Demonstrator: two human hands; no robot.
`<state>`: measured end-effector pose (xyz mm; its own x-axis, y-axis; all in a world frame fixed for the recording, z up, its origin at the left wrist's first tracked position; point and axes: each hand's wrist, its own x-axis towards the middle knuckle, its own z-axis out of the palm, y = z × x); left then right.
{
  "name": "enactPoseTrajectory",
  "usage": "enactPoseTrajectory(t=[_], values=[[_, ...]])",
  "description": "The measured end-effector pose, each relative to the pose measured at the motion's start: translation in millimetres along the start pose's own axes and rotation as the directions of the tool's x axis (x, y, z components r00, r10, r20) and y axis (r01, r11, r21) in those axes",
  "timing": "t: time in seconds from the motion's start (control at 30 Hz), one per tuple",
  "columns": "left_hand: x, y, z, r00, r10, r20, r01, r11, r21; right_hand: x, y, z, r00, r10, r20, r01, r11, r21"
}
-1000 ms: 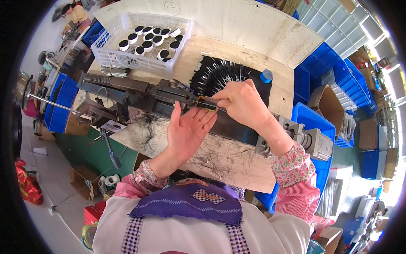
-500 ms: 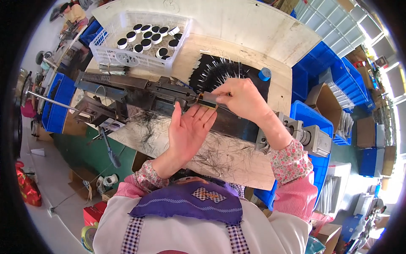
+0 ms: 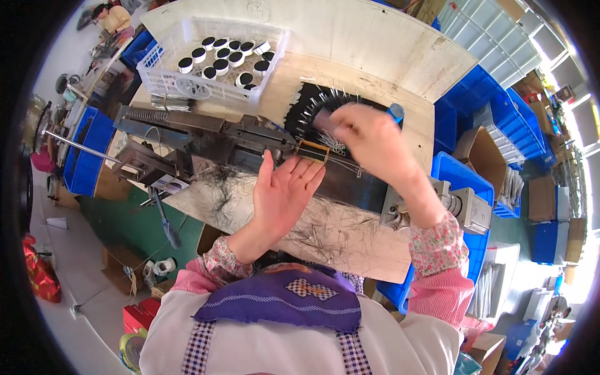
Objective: Assembling small metal and plastic hardware components using a manual press machine.
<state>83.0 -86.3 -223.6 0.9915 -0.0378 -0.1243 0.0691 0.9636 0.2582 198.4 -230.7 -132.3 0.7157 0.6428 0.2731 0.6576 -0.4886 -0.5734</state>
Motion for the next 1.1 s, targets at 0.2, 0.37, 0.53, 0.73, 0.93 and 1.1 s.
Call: enactPoseTrajectory(t=[0.2, 0.37, 0.53, 0.73, 0.93, 1.1], values=[[-7, 1, 0, 0.992, 0.031, -0.126, -0.042, 0.996, -0.084, -42, -37, 8, 0.997, -0.015, 0.075, 0.034, 0.965, -0.261], [13, -11, -32, 0.992, -0.042, 0.123, 0.064, 0.981, -0.18, -51, -42, 33, 0.948, 0.247, 0.2, -0.067, 0.771, -0.633], [-4, -4, -6, 1.0, -0.026, 0.013, 0.027, 0.998, -0.06, -58, -39, 43, 0.952, 0.114, 0.286, 0.128, 0.699, -0.703], [8, -4, -23, 0.993, -0.076, -0.094, 0.09, 0.983, 0.161, -78, -32, 49, 0.981, 0.019, 0.193, 0.098, 0.813, -0.574], [3, -50, -15, 0.983, 0.009, -0.182, 0.046, 0.955, 0.293, -205, 50, 122, 0.845, 0.182, 0.503, -0.051, 0.963, -0.264], [-14, -53, -33, 0.878, -0.472, -0.076, 0.471, 0.825, 0.314, -217, 55, 125, 0.903, 0.069, 0.425, -0.013, 0.991, -0.134]])
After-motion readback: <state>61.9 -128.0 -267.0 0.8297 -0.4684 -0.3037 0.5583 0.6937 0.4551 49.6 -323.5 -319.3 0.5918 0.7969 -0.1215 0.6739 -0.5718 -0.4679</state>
